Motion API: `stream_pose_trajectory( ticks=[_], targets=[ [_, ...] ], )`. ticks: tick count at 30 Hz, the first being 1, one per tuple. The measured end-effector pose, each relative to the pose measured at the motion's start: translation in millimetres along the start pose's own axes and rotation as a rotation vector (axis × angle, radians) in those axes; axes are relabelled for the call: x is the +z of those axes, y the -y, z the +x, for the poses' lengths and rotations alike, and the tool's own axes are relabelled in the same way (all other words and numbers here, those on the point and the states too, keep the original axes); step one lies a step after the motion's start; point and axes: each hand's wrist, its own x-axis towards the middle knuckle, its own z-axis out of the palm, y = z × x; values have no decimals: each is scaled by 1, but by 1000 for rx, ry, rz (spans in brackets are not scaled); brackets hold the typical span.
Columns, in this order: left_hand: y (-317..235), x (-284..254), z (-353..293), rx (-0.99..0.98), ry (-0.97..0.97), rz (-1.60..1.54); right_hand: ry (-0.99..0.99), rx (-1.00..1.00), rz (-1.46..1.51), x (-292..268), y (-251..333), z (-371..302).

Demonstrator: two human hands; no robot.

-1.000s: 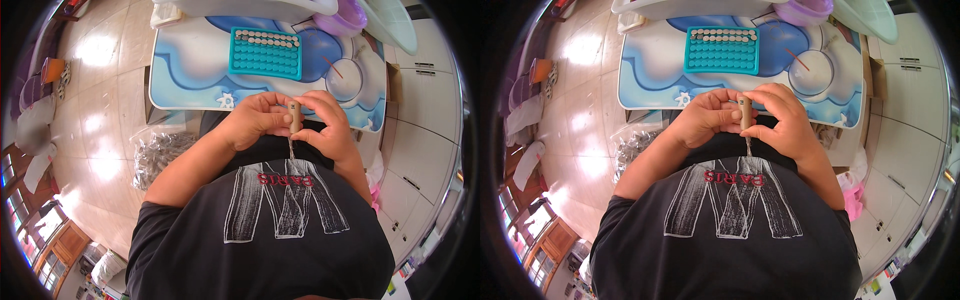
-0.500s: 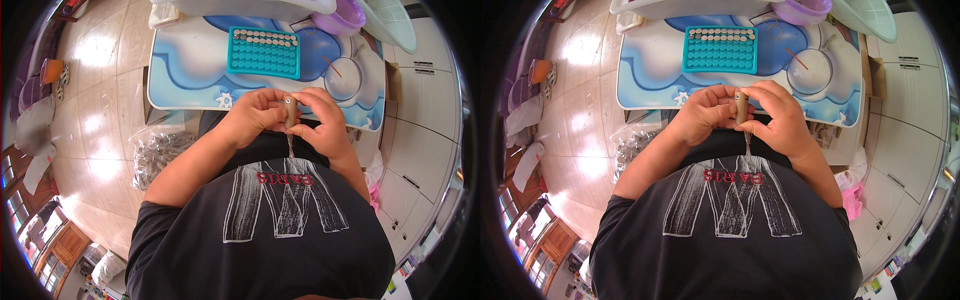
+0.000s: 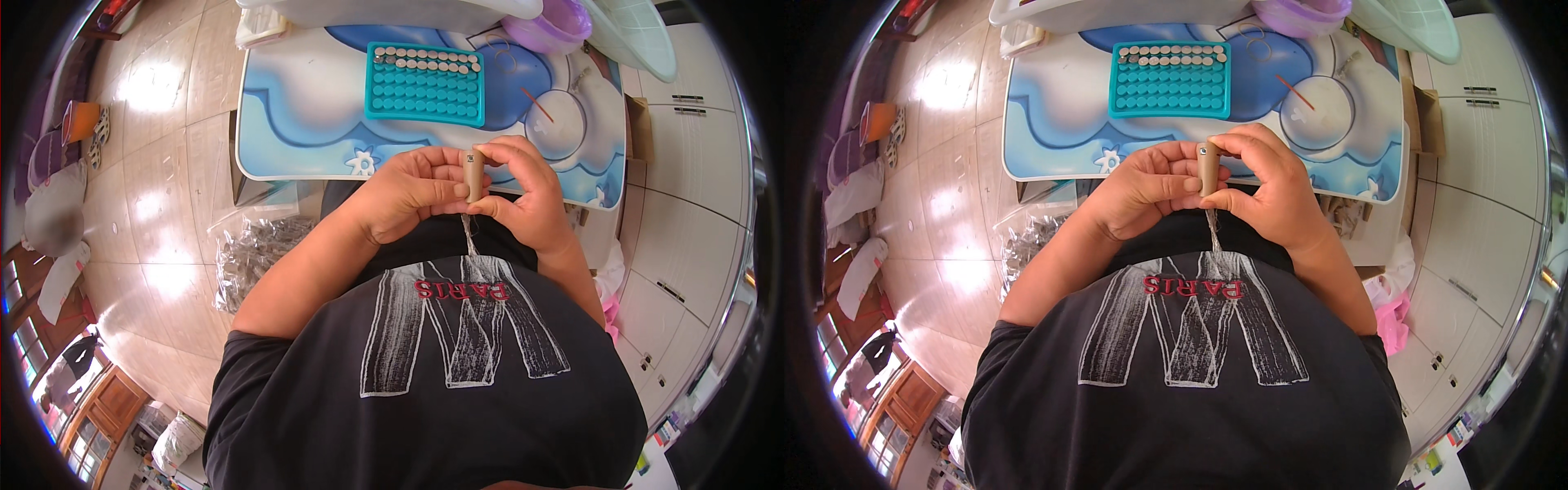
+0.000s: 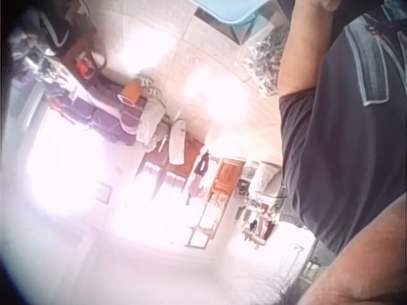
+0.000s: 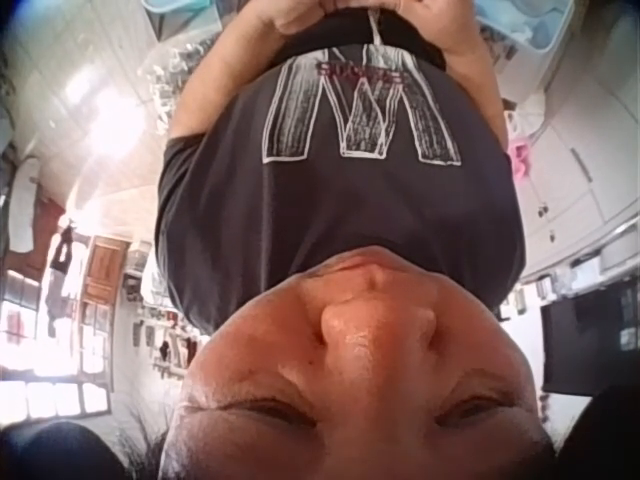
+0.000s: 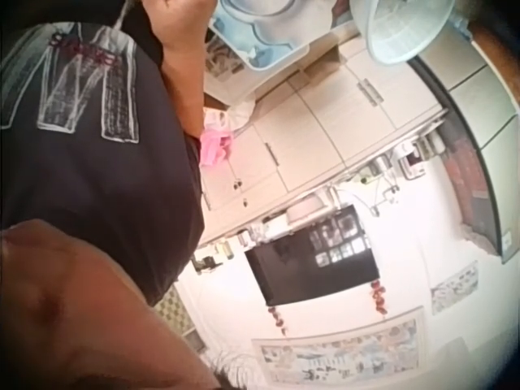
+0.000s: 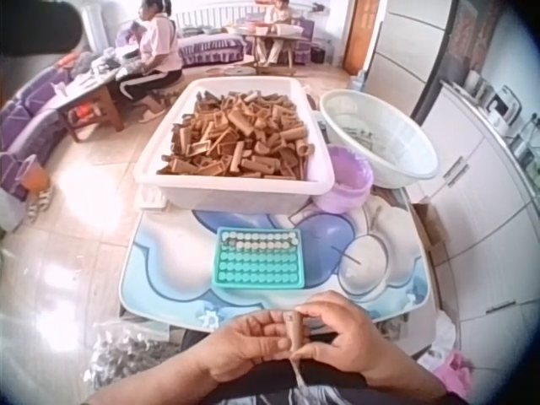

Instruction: The person assembles small beads and small pins onto cardboard tubes by hand.

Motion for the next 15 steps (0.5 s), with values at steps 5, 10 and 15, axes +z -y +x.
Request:
stream_pose_trajectory(
  ticks=[5, 10, 15],
  targets=[
    [-1, -2, 1, -28, 3, 31, 37, 17, -35, -3, 5, 1],
    [-1, 2, -1, -47, -50, 74, 82, -18, -78, -6, 7, 3],
    [0, 3, 1, -25, -37, 81, 79, -32, -84, -3, 8, 2]
  ],
)
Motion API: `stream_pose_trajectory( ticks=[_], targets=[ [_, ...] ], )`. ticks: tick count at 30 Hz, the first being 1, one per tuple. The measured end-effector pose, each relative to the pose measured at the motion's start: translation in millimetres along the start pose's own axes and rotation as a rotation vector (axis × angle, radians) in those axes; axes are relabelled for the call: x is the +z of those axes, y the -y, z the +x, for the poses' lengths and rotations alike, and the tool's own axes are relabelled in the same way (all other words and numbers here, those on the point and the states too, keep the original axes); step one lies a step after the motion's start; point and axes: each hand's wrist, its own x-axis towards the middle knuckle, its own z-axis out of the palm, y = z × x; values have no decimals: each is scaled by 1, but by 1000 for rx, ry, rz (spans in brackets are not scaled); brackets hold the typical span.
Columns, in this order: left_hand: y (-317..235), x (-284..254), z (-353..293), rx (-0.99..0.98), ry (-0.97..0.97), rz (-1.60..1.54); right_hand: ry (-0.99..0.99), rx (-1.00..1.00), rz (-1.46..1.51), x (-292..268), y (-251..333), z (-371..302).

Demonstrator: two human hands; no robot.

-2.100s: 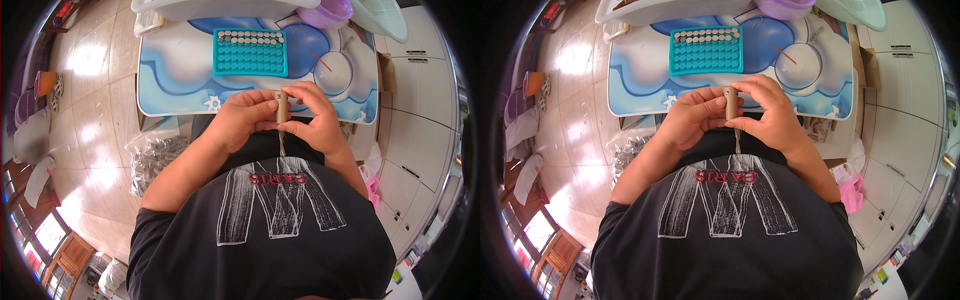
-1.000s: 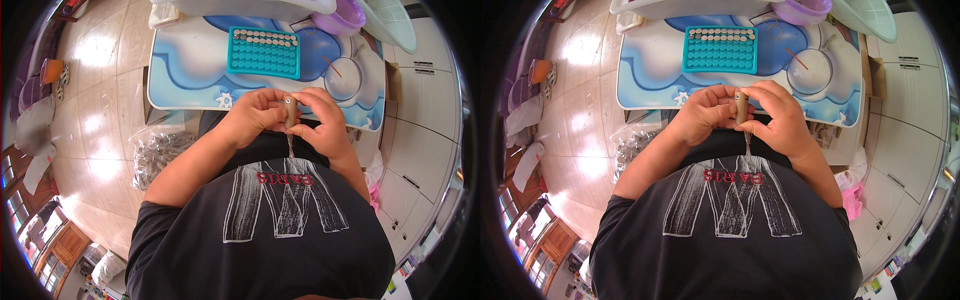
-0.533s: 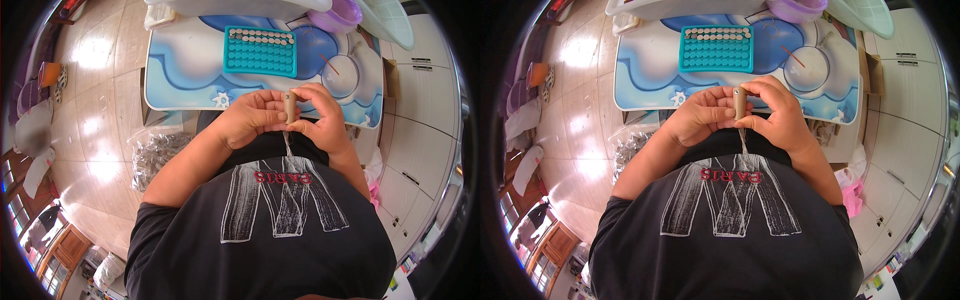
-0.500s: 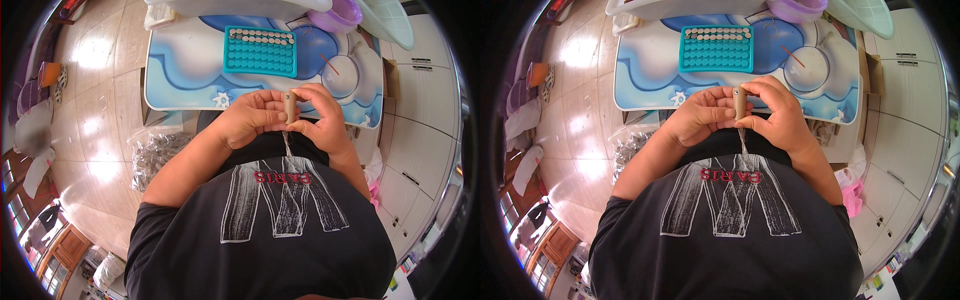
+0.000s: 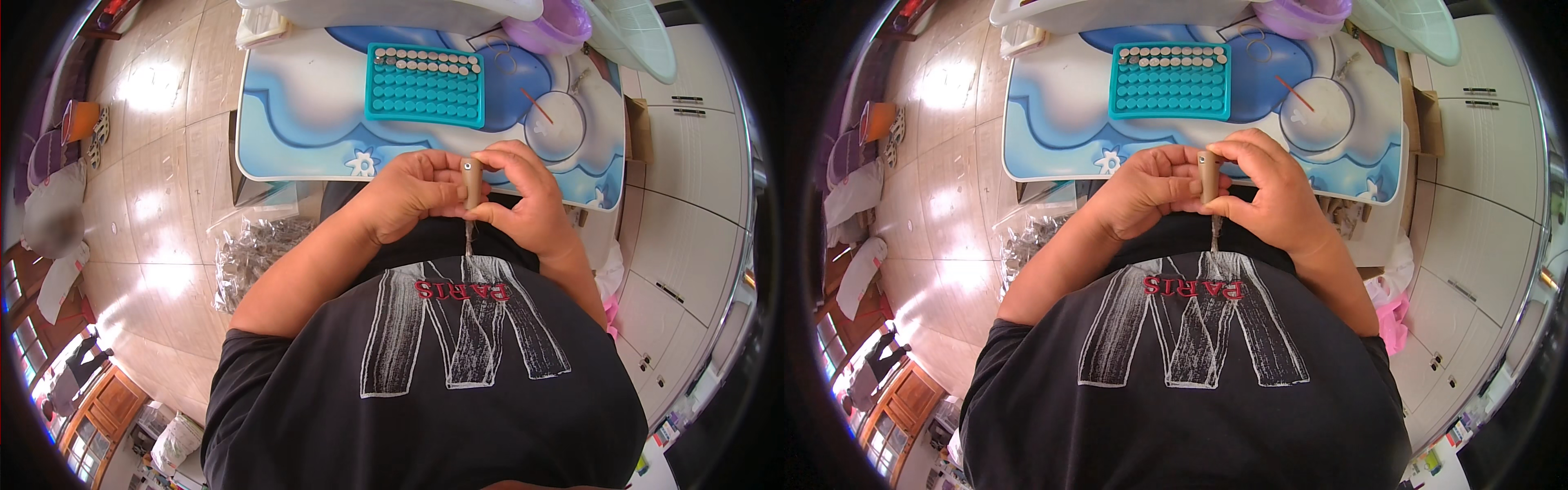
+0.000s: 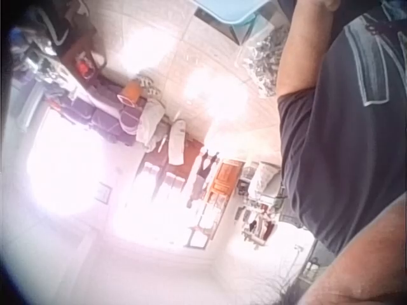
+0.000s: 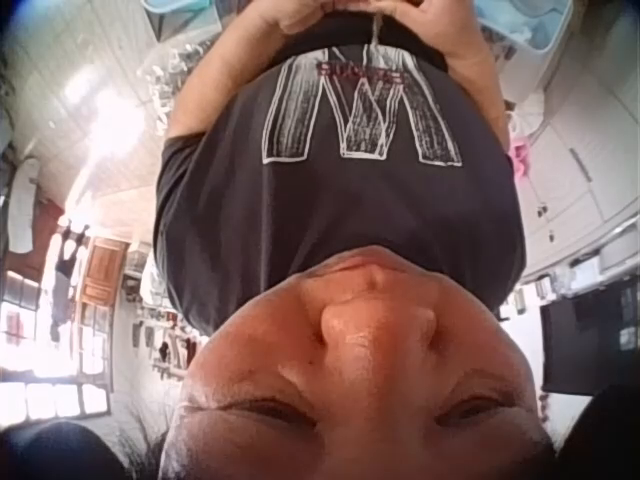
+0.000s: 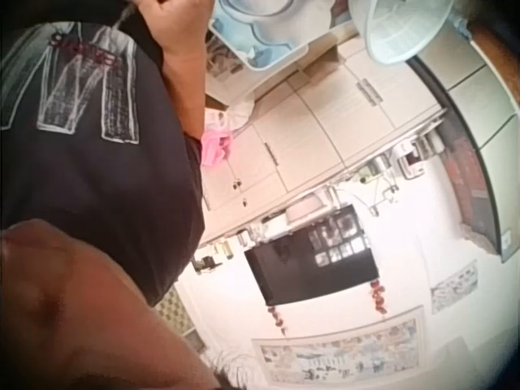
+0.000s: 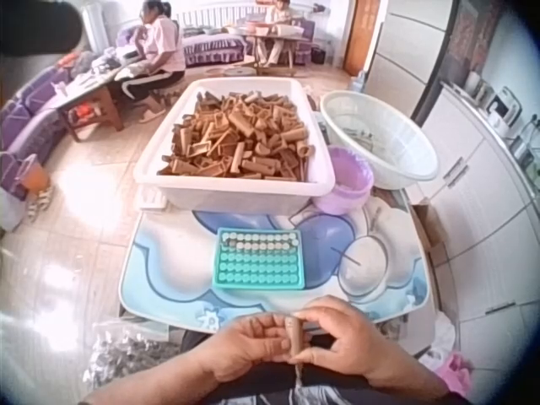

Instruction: The person assembles small beads and small pins onto cardboard tubes by hand.

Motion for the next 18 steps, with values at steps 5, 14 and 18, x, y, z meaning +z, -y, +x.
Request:
stream_pose_trajectory(
  ticks=[5, 14, 18],
  targets=[
    [2, 2, -1, 22, -56, 147, -14, 37, -38, 3, 0, -2],
    [2, -1, 1, 28, -4, 52, -16, 6, -32, 2, -5, 0],
    [3, -2, 1, 21, -13, 47, -21, 10, -35, 3, -5, 0]
  ],
)
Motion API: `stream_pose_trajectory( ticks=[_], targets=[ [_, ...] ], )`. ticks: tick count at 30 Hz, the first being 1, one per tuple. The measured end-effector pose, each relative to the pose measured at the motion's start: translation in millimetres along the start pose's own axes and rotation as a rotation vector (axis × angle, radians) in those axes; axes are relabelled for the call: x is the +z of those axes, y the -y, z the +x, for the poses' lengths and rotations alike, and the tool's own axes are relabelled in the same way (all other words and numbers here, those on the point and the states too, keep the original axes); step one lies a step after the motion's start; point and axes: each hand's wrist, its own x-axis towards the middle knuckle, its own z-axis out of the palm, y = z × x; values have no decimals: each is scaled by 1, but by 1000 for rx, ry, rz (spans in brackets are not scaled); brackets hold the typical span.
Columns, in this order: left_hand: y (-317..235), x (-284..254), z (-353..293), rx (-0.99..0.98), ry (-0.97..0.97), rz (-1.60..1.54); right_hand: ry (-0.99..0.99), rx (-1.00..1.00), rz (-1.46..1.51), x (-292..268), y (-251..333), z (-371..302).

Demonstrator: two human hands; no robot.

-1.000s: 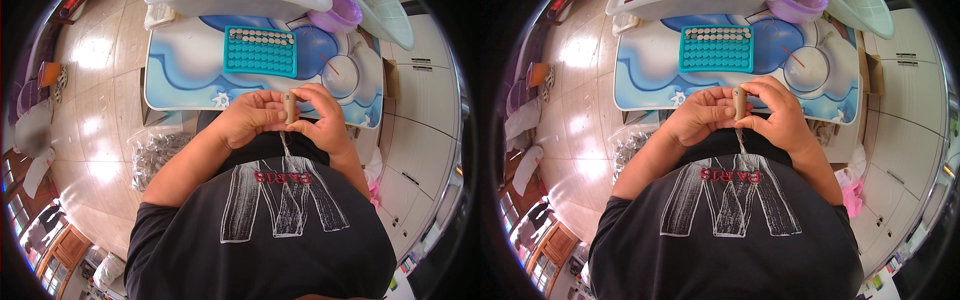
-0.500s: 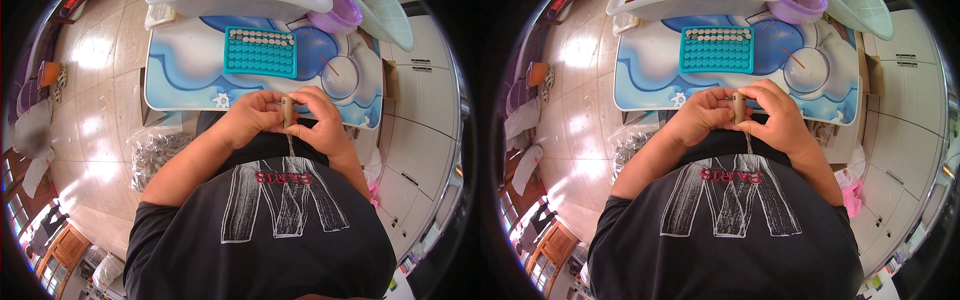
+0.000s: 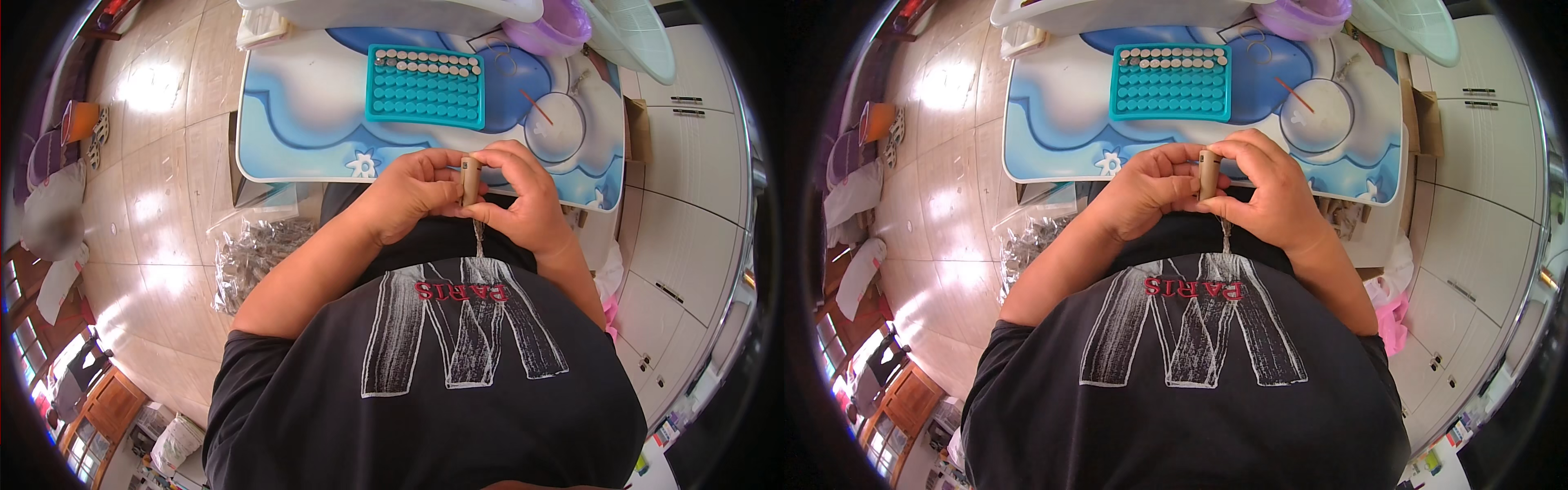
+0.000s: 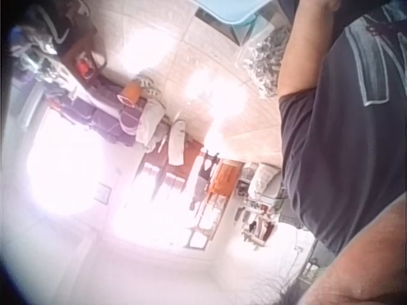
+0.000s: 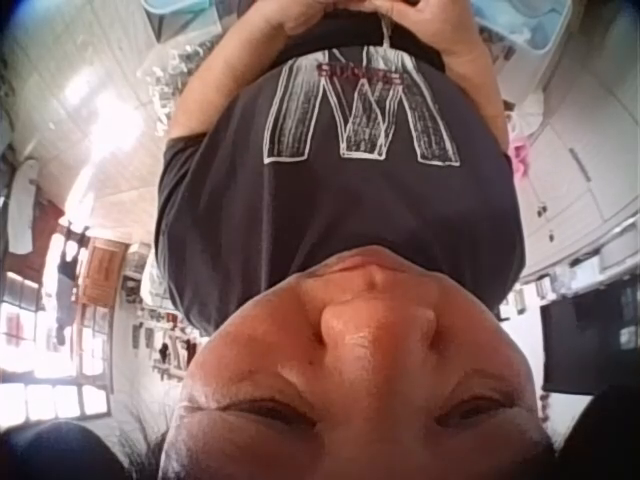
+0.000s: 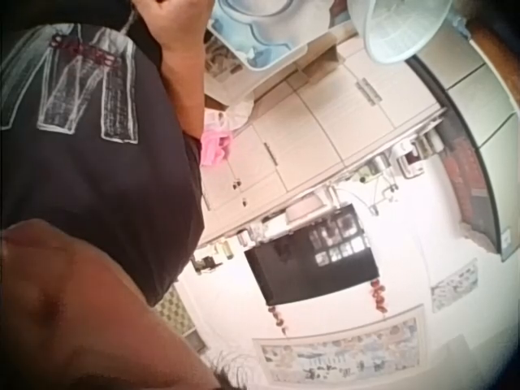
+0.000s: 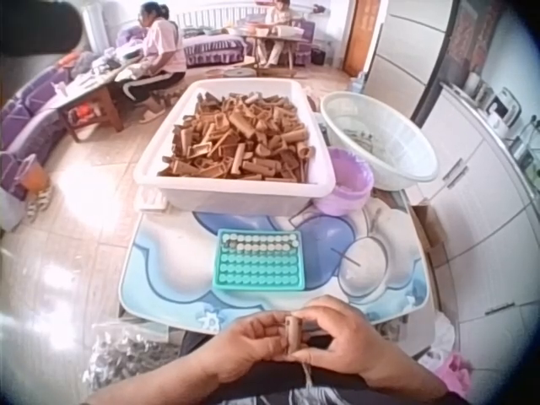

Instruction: The person assembles small beads and small pins onto cardboard tubes by hand.

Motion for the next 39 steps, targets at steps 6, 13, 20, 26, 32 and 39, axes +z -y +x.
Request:
stream_pose_trajectory(
  ticks=[6, 13, 20, 26, 32, 39],
  targets=[
    [1, 4, 1, 26, -10, -63, -59, -7, -45, 3, 1, 1],
    [9, 0, 1, 54, 6, -45, -56, -20, -45, 2, 1, 1],
    [7, 4, 1, 39, 11, -81, -87, -14, -25, 2, -1, 2],
    [6, 5, 1, 39, -10, -158, -97, 67, 119, 3, -6, 1],
    [5, 0, 4, 6, 5, -225, -283, 252, 451, -8, -30, -11],
    [2, -1, 3, 11, 4, -252, -386, 547, -630, -58, -56, -25]
  ],
)
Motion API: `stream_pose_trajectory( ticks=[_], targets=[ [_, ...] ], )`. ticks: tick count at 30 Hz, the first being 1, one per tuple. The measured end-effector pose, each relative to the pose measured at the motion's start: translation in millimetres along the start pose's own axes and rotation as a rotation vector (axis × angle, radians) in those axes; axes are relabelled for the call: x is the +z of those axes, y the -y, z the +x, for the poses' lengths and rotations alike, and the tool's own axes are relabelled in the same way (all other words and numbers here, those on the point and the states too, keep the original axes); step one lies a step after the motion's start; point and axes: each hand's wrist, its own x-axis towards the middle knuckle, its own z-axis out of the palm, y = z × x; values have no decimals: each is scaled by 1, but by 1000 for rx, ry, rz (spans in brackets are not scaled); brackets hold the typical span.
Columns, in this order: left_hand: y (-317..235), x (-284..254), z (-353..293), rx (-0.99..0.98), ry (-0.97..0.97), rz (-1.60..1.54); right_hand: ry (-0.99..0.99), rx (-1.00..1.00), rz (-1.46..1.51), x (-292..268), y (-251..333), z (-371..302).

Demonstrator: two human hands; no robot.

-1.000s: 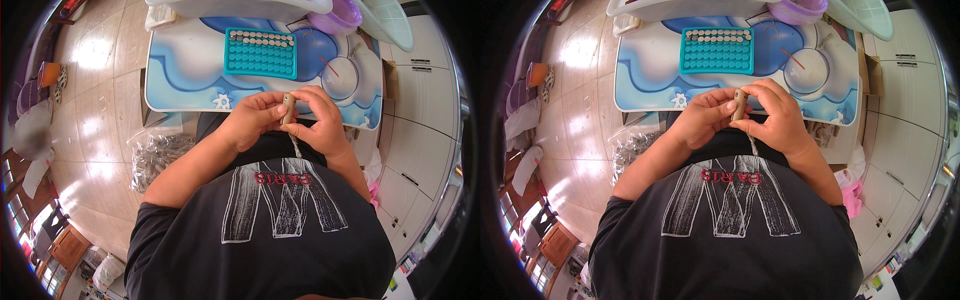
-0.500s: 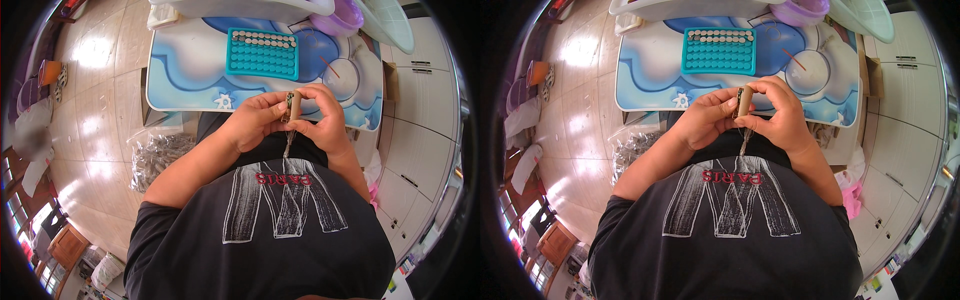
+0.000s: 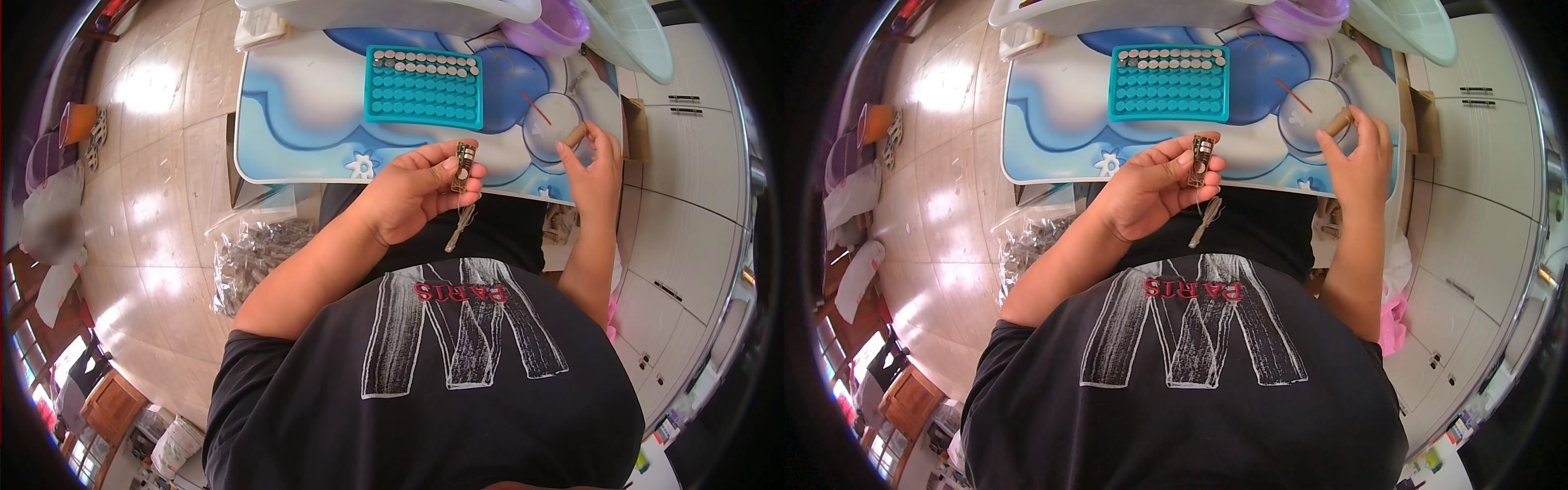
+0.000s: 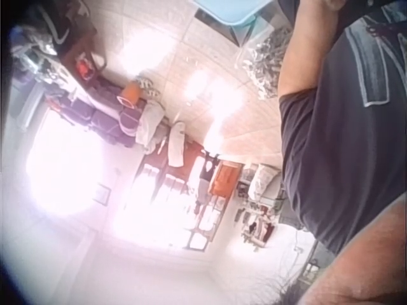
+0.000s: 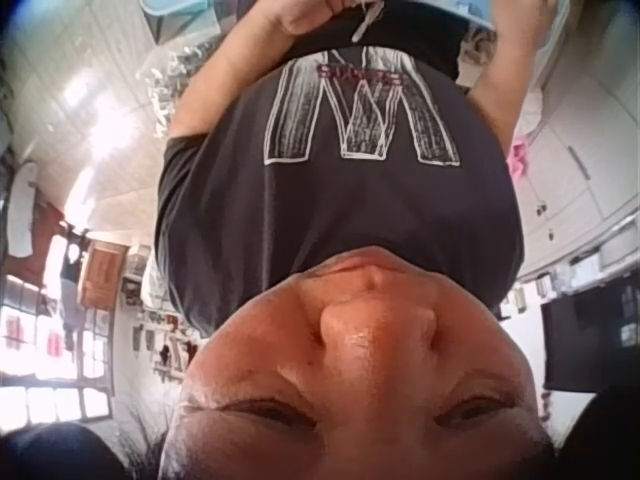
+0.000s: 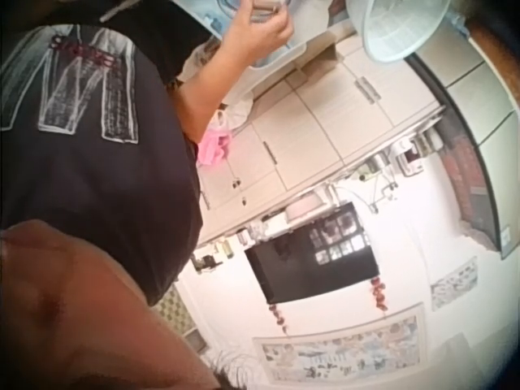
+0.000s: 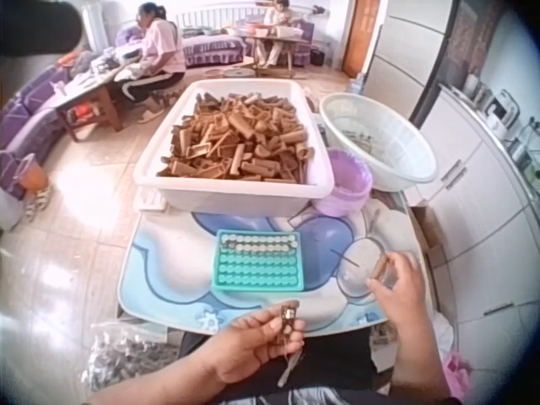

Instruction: The person assembles small beads and small pins onto cardboard tubes by hand.

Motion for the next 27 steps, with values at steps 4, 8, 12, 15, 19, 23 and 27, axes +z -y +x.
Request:
stream_pose_trajectory(
  ticks=[4, 8, 12, 15, 19, 23, 27],
  targets=[
    [0, 2, 2, 10, -9, -11, 70, 1, -167, 7, -18, -3],
    [0, 2, 3, 18, -17, -26, 63, -3, -196, 6, -8, -7],
    [1, 2, 3, 25, -23, -40, -102, -126, -126, 4, 16, -11],
    [2, 2, 4, 37, -21, -57, -65, -229, 164, 0, 50, -22],
    [7, 0, 6, 86, -38, -120, 58, -379, 424, 5, 91, -35],
    [10, 1, 8, 114, -44, -108, 97, -394, 421, 17, 102, -40],
    [11, 3, 8, 140, -63, -112, 126, -363, 441, 20, 101, -39]
  ],
)
